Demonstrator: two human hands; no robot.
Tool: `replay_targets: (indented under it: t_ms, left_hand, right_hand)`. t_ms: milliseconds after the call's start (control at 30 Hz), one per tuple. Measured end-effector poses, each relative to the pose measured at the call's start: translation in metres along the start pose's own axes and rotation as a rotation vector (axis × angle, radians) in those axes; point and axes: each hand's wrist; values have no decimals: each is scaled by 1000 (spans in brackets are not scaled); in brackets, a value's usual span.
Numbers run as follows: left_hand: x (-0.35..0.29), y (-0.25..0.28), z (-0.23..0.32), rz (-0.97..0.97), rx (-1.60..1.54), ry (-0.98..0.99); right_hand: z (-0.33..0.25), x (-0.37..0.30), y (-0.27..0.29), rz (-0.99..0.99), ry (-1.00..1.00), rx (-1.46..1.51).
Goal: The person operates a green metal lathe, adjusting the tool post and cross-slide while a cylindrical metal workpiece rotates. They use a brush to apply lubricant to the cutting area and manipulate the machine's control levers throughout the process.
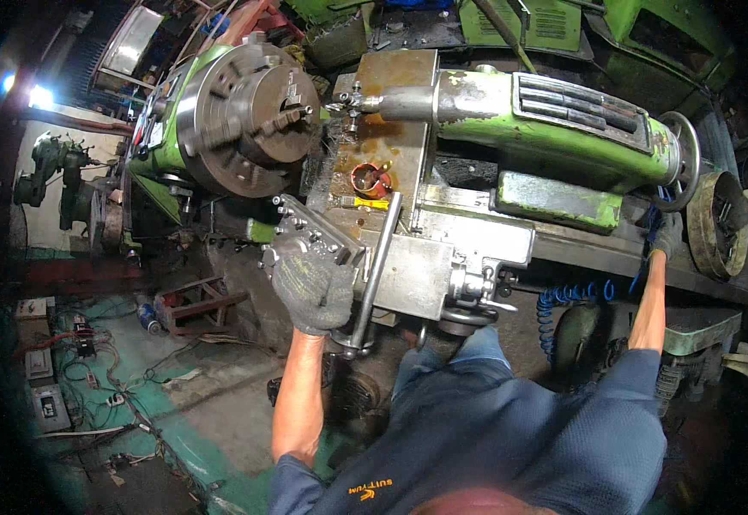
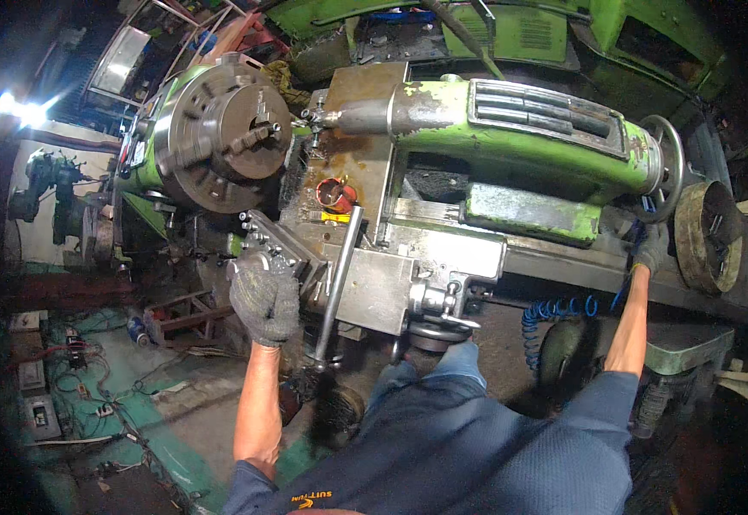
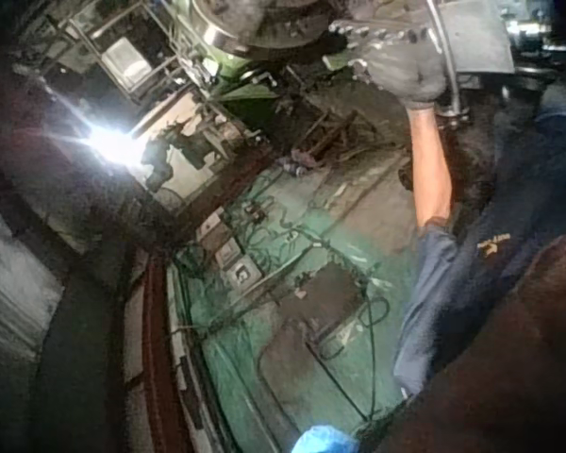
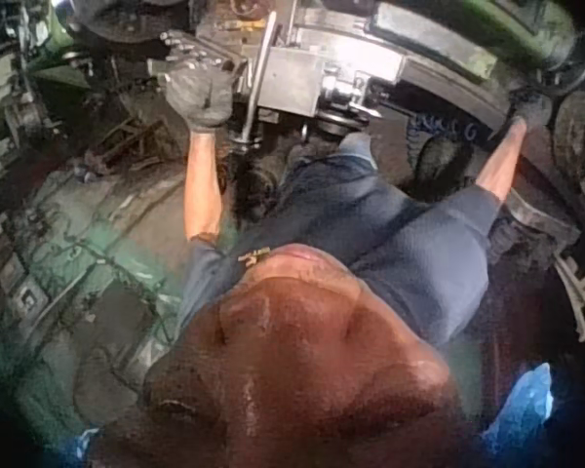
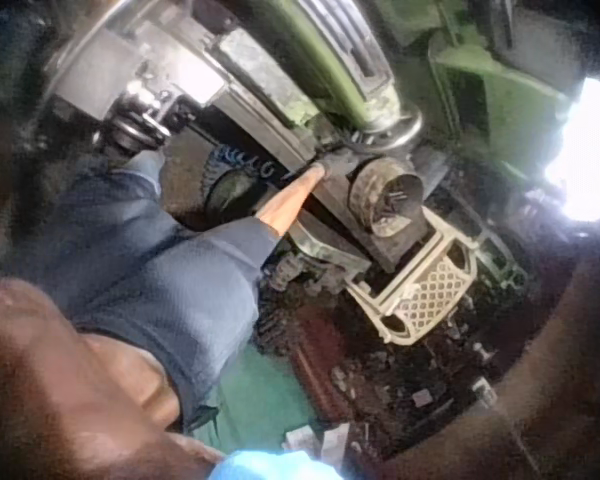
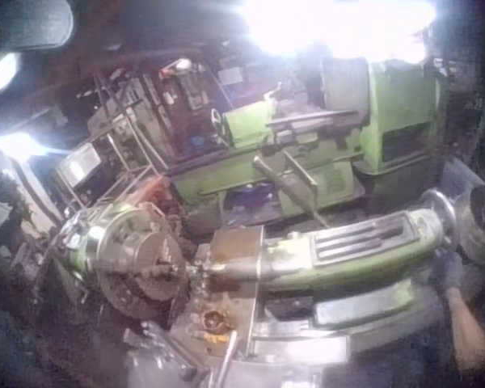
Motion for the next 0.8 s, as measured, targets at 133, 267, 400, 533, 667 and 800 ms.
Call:
replay_targets:
  t_ms: [133,267,400,533,667,800]
  left_hand:
    - [8,5,13,-95,145,-20]
    - [9,11,11,-164,57,15]
    - [27,13,9,-289,-42,-12]
    - [-46,-3,-20,-302,-125,-12]
    - [-32,14,-29,-464,-254,-87]
    - [-9,32,-29,-578,-356,-86]
  right_hand:
    - [-78,16,51,-12,-147,513]
    - [-204,10,96,5,148,562]
    - [-243,38,97,145,-69,-189]
    - [-231,62,86,96,-195,-337]
    - [-214,68,96,108,-212,-458]
    - [-208,77,92,94,-187,-519]
Point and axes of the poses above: each hand's wrist, its own x-axis towards the middle knuckle, its own y-axis out of the back of the hand, z = x × y, and after that the axes turned 8 degrees about -y, right-handed
